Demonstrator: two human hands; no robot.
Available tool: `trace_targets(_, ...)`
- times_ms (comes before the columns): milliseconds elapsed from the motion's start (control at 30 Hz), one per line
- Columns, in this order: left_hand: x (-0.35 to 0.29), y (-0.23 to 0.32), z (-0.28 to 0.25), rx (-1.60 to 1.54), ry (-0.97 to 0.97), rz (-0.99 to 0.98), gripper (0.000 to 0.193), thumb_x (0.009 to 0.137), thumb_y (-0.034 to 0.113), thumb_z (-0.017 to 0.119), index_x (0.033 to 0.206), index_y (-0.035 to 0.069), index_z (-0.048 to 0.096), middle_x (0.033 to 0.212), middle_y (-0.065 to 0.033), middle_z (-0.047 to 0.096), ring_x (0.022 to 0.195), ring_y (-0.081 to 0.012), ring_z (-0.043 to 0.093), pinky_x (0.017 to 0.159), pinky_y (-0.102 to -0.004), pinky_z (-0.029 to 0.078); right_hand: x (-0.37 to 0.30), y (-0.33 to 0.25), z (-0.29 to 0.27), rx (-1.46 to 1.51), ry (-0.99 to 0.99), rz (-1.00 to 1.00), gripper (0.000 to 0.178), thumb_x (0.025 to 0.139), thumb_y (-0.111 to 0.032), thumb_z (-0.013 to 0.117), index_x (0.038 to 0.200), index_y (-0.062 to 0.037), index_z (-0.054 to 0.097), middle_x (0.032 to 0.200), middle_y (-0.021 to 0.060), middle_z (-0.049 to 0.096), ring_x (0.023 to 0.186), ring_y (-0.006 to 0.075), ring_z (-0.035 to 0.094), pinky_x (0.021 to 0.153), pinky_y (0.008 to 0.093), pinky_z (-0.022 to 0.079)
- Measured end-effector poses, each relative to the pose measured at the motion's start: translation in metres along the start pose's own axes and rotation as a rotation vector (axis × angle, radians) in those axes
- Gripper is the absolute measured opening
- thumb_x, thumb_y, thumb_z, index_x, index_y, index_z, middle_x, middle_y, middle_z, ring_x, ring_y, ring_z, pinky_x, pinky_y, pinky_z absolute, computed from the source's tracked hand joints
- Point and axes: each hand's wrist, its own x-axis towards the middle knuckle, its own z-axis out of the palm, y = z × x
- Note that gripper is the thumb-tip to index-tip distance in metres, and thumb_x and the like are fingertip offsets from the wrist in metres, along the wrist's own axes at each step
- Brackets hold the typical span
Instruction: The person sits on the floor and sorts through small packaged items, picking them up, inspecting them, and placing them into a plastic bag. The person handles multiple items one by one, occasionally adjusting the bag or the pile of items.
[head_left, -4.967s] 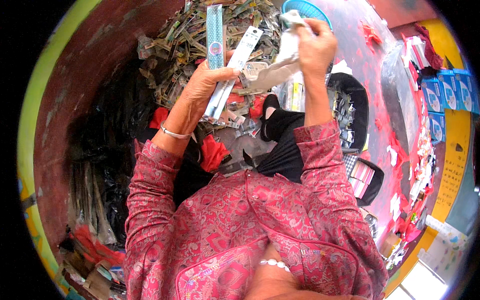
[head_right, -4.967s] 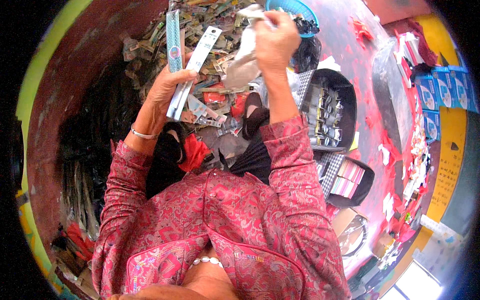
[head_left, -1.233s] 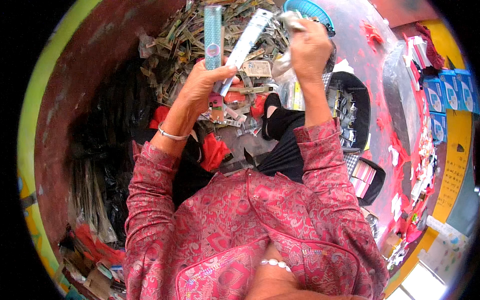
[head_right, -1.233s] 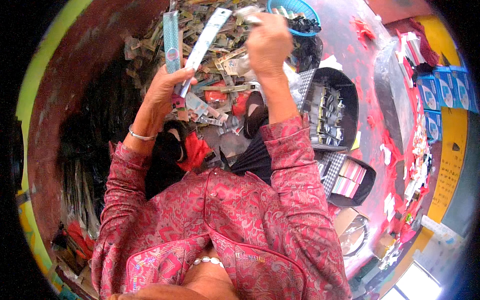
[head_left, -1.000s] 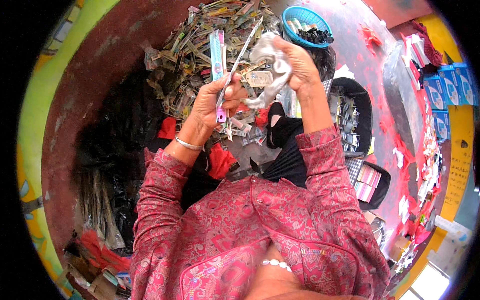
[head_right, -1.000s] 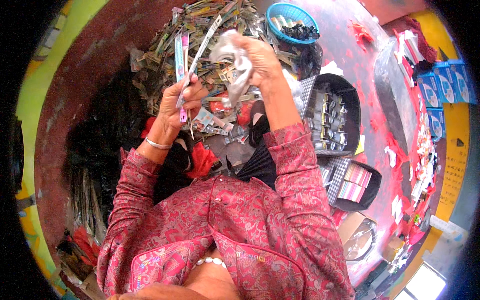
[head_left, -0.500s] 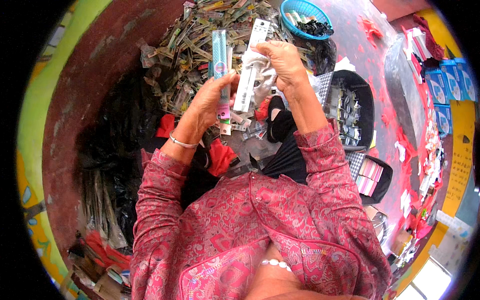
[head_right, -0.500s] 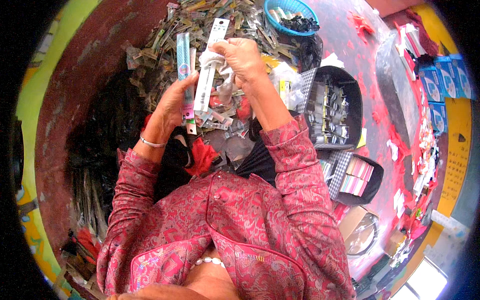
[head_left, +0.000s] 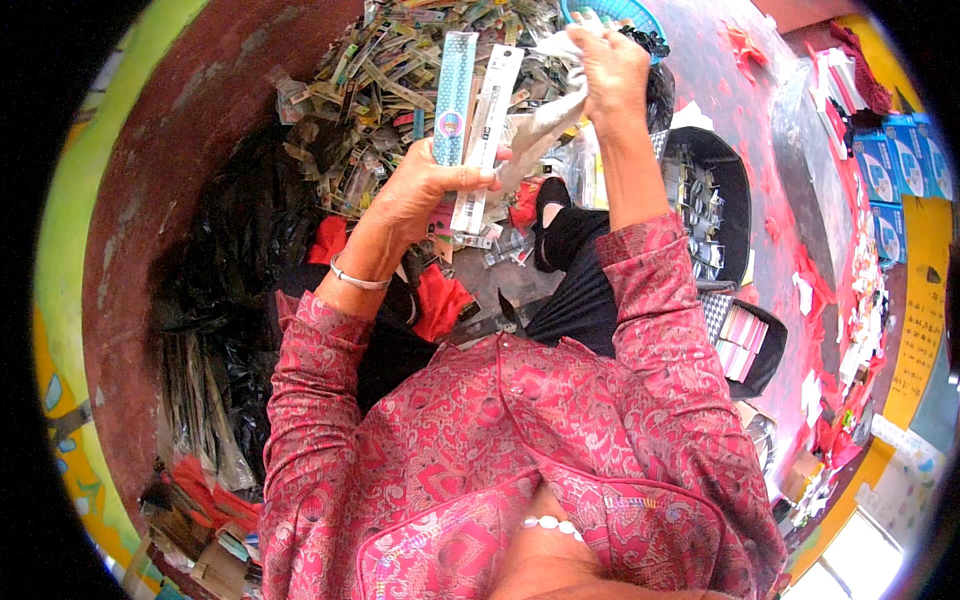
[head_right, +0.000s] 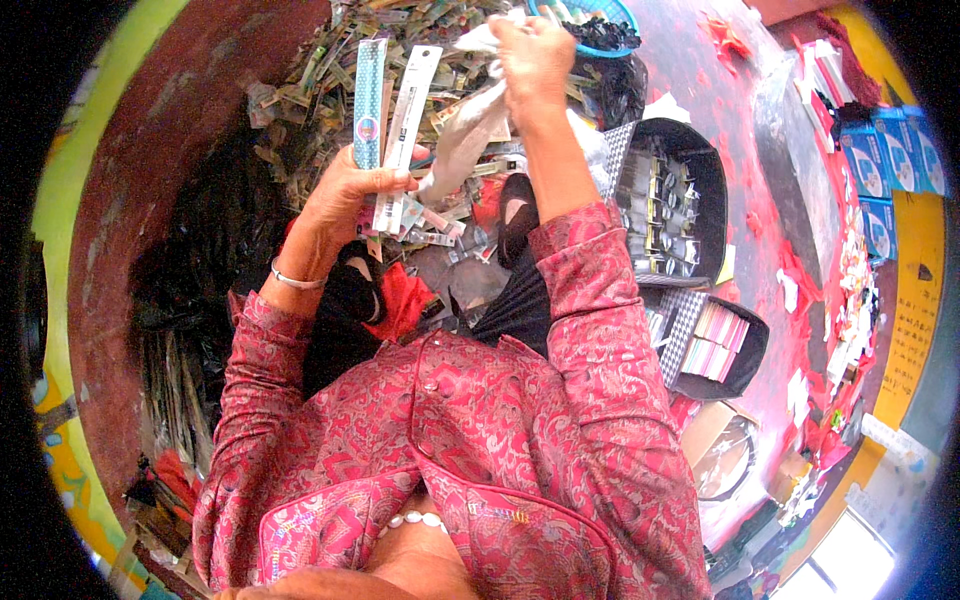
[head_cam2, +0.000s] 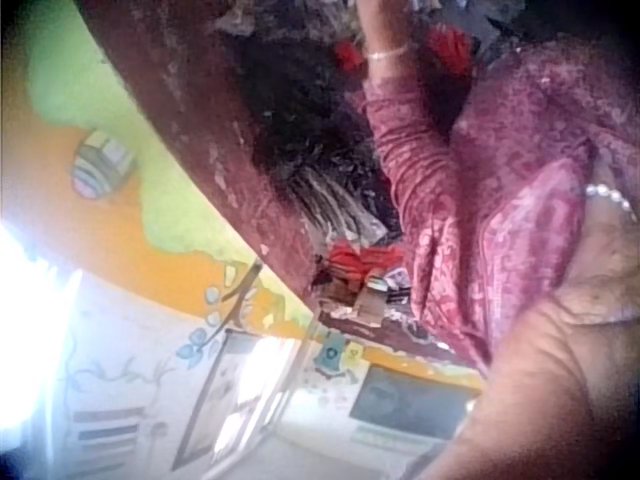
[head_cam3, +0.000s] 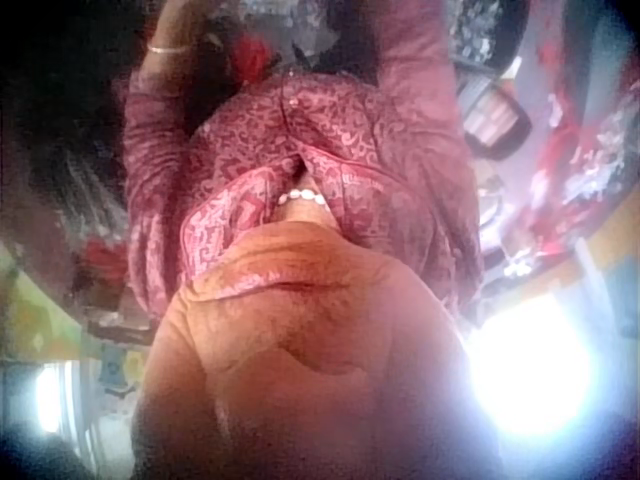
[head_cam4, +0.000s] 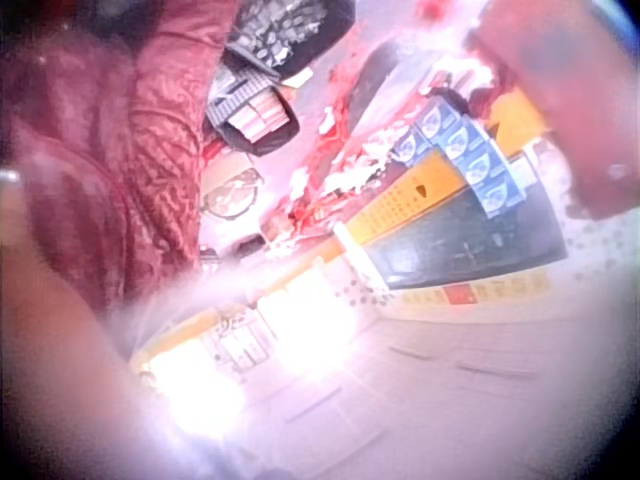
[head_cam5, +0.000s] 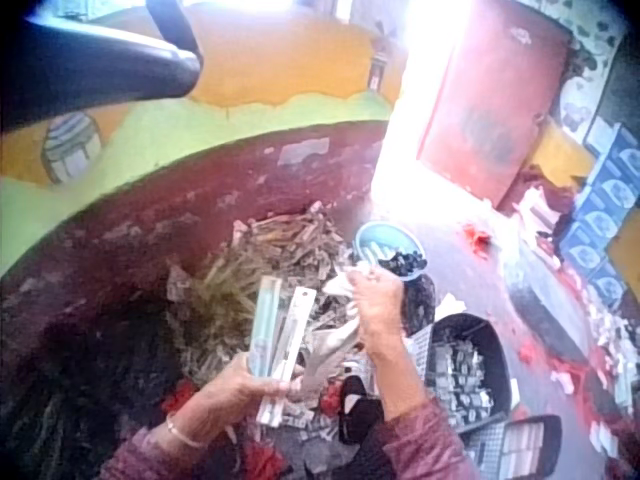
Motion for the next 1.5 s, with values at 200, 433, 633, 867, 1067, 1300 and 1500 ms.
trace_targets(200, 0.0, 0.003, 0.0, 0.089, 0.042, 0.053, 0.049, 0.062, 0.013, 0.066, 0.106, -0.003, 0.052, 0.078, -0.0071, 0.059, 0.065, -0.0134, 0.058, 0.06, -0.024, 0.046, -0.013, -0.019, 0.004, 0.097, -0.196, 0.184, 0.018, 0.074, -0.015, 0.063, 0.08, 0.0016, 0.06, 0.07, 0.0022, 0.058, 0.059, 0.0067, 0.05, 0.053, 0.0207, 0.04)
trace_targets(433, -0.004, 0.007, 0.0, -0.007, 0.01, 0.064, 0.054, 0.062, 0.019, 0.066, 0.11, 0.002, 0.05, 0.08, -0.0029, 0.057, 0.069, -0.0079, 0.055, 0.058, -0.021, 0.045, -0.01, 0.001, 0.001, -0.283, -0.28, 0.118, 0.021, 0.067, -0.013, 0.064, 0.078, 0.0047, 0.061, 0.069, 0.006, 0.06, 0.058, 0.0108, 0.054, 0.053, 0.0232, 0.042)
trace_targets(633, -0.003, 0.009, 0.002, -0.076, 0.084, 0.065, 0.051, 0.064, 0.023, 0.067, 0.108, 0.003, 0.052, 0.08, -0.003, 0.057, 0.066, -0.0083, 0.053, 0.057, -0.022, 0.046, -0.033, -0.015, 0.006, -0.149, -0.503, 0.479, 0.03, 0.075, -0.026, 0.062, 0.083, 0.0026, 0.06, 0.072, 0.0066, 0.06, 0.061, 0.0121, 0.057, 0.055, 0.0234, 0.046)
trace_targets(867, 0.006, -0.003, -0.009, -0.194, -0.015, 0.068, 0.038, 0.075, 0.026, 0.06, 0.105, 0.003, 0.051, 0.089, -0.007, 0.06, 0.052, -0.0037, 0.046, 0.041, -0.016, 0.036, -0.046, -0.016, 0.02, 0.059, -0.582, 0.52, 0.022, 0.067, -0.016, 0.066, 0.08, 0.0008, 0.061, 0.073, 0.0056, 0.06, 0.061, 0.0115, 0.055, 0.061, 0.0237, 0.042)
trace_targets(1067, 0.022, -0.011, -0.032, -0.722, -0.095, 0.063, 0.045, 0.082, 0.019, 0.05, 0.117, -0.006, 0.039, 0.103, -0.0162, 0.052, 0.07, -0.0117, 0.053, 0.054, -0.0194, 0.049, -0.033, -0.032, -0.001, -0.002, -0.522, 0.55, 0.013, 0.068, -0.01, 0.063, 0.076, 0.0, 0.06, 0.07, 0.005, 0.059, 0.059, 0.0122, 0.056, 0.055, 0.0234, 0.044)
trace_targets(1300, 0.022, -0.01, -0.026, -0.838, -0.029, 0.092, 0.034, 0.084, 0.02, 0.045, 0.106, -0.006, 0.047, 0.111, -0.0203, 0.048, 0.103, -0.0283, 0.049, 0.086, -0.0381, 0.045, -0.044, -0.02, 0.009, -0.262, -0.711, 0.506, 0.022, 0.071, -0.019, 0.061, 0.078, 0.0017, 0.062, 0.07, 0.0045, 0.06, 0.06, 0.01, 0.053, 0.055, 0.0241, 0.041)
trace_targets(1500, 0.016, -0.009, -0.029, -0.854, -0.299, 0.082, 0.033, 0.082, 0.022, 0.048, 0.106, -0.001, 0.05, 0.108, -0.017, 0.052, 0.094, -0.0268, 0.055, 0.073, -0.0438, 0.049, -0.057, 0.0, 0.024, -0.419, -0.806, 0.424, 0.024, 0.074, -0.021, 0.059, 0.083, 0.0018, 0.06, 0.075, 0.0049, 0.06, 0.065, 0.0089, 0.054, 0.062, 0.0209, 0.042)
